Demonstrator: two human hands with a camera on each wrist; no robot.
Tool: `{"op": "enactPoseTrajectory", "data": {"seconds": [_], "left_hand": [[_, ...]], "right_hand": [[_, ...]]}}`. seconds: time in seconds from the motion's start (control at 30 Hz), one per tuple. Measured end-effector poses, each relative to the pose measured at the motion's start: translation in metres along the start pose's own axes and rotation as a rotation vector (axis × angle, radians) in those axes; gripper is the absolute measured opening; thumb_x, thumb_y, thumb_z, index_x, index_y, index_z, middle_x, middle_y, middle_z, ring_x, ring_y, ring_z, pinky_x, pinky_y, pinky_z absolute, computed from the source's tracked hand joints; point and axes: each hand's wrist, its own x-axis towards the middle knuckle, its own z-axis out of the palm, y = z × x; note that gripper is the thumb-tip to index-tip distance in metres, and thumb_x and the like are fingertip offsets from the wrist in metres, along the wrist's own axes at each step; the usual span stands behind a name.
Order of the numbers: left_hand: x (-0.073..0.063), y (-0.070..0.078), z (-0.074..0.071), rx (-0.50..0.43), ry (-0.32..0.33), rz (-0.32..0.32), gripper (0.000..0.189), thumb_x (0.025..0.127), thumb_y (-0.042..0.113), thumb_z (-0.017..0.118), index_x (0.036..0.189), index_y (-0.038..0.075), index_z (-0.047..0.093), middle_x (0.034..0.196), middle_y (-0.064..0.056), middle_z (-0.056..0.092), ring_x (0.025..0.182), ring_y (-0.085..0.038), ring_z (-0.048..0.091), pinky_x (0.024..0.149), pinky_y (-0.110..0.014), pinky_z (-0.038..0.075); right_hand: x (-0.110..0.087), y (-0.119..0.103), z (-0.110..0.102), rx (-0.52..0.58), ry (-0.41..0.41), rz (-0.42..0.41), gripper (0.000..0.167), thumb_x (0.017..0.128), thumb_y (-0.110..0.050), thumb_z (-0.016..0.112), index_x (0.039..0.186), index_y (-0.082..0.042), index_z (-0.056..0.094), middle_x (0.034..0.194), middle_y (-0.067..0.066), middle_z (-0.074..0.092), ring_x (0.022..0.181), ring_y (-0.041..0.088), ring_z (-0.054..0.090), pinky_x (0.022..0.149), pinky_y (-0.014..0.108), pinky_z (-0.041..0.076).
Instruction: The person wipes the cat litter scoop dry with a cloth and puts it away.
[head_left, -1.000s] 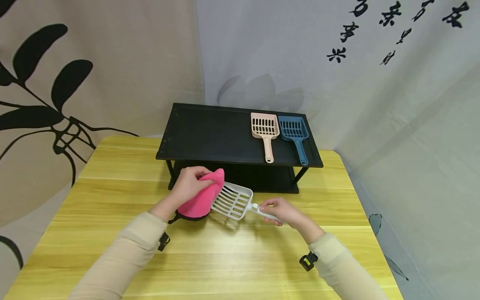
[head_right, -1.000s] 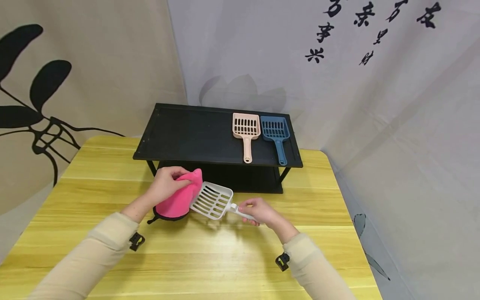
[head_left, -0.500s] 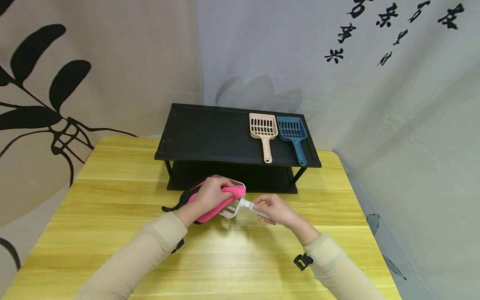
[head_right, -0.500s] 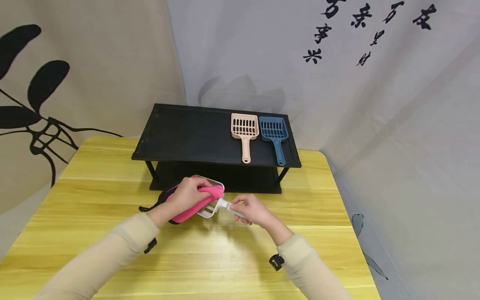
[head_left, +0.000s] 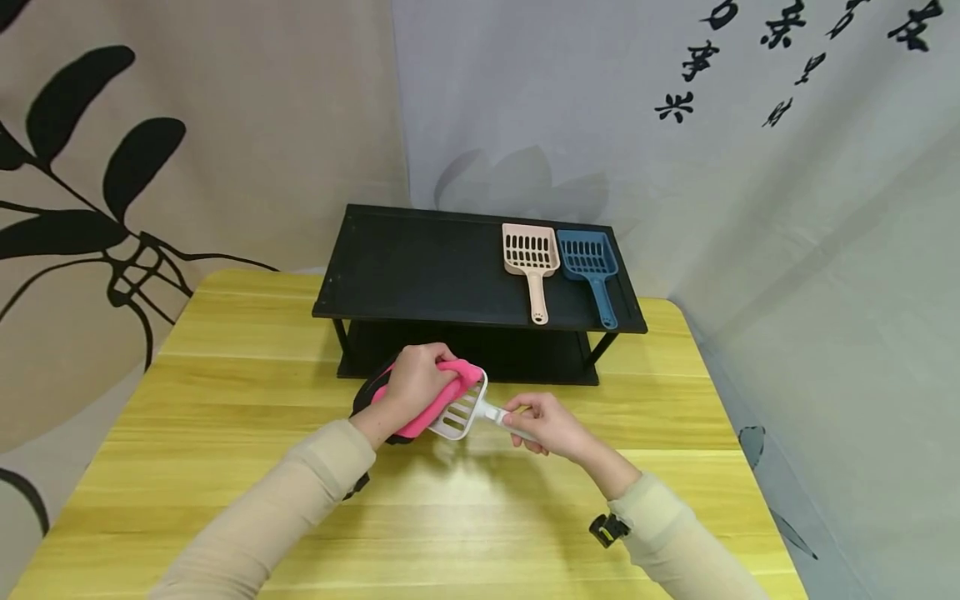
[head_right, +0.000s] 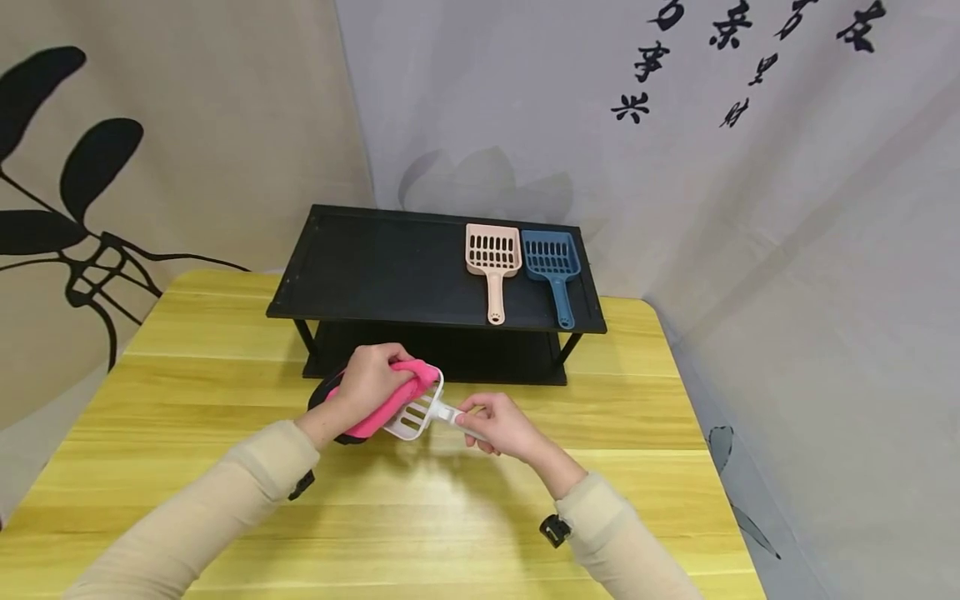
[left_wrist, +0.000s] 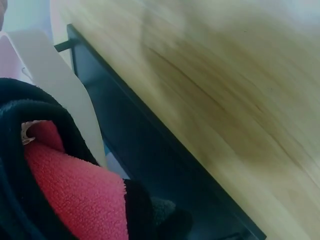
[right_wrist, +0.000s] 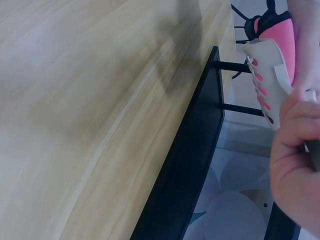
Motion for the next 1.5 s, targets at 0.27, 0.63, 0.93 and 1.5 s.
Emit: {"op": "enactPoseTrajectory", "data": {"seconds": [0.27, 0.63, 0.93, 1.5], "left_hand": [[-0.001, -0.005, -0.006, 0.034, 0.024, -0.038, 0.004, 0.079, 0.014, 0.072, 0.081, 0.011, 0.07, 0.076, -0.003, 0.07, 0.063, -0.013, 0.056, 0.052, -0.021, 0.04], [0.0, -0.015, -0.015, 0.048, 0.043, -0.046, 0.005, 0.081, 0.016, 0.071, 0.083, 0.011, 0.072, 0.08, -0.005, 0.071, 0.068, -0.017, 0.059, 0.061, -0.026, 0.047], [0.002, -0.046, -0.047, -0.016, 0.153, -0.108, 0.012, 0.078, 0.015, 0.075, 0.084, 0.005, 0.071, 0.078, -0.011, 0.071, 0.067, -0.02, 0.06, 0.059, -0.025, 0.044], [-0.01, -0.05, -0.071, -0.106, 0.134, -0.1, 0.019, 0.078, 0.018, 0.076, 0.091, 0.006, 0.07, 0.089, -0.013, 0.071, 0.071, -0.02, 0.058, 0.06, -0.022, 0.047]], "right_hand": [[-0.004, 0.002, -0.005, -0.027, -0.001, 0.0, 0.023, 0.093, -0.016, 0.057, 0.106, 0.003, 0.059, 0.061, 0.001, 0.057, 0.04, 0.008, 0.037, 0.038, 0.02, 0.029], [-0.012, 0.008, -0.011, -0.03, -0.01, 0.01, 0.024, 0.093, -0.016, 0.057, 0.107, 0.003, 0.059, 0.061, 0.001, 0.057, 0.04, 0.008, 0.037, 0.038, 0.019, 0.029], [-0.026, 0.027, -0.025, 0.011, -0.055, 0.036, 0.026, 0.092, -0.017, 0.059, 0.107, 0.004, 0.058, 0.064, 0.005, 0.062, 0.039, 0.006, 0.039, 0.038, 0.019, 0.031], [-0.018, 0.035, -0.028, -0.06, 0.097, 0.024, 0.029, 0.084, -0.01, 0.065, 0.107, 0.006, 0.056, 0.083, 0.014, 0.068, 0.044, 0.008, 0.048, 0.04, 0.019, 0.033]]}}
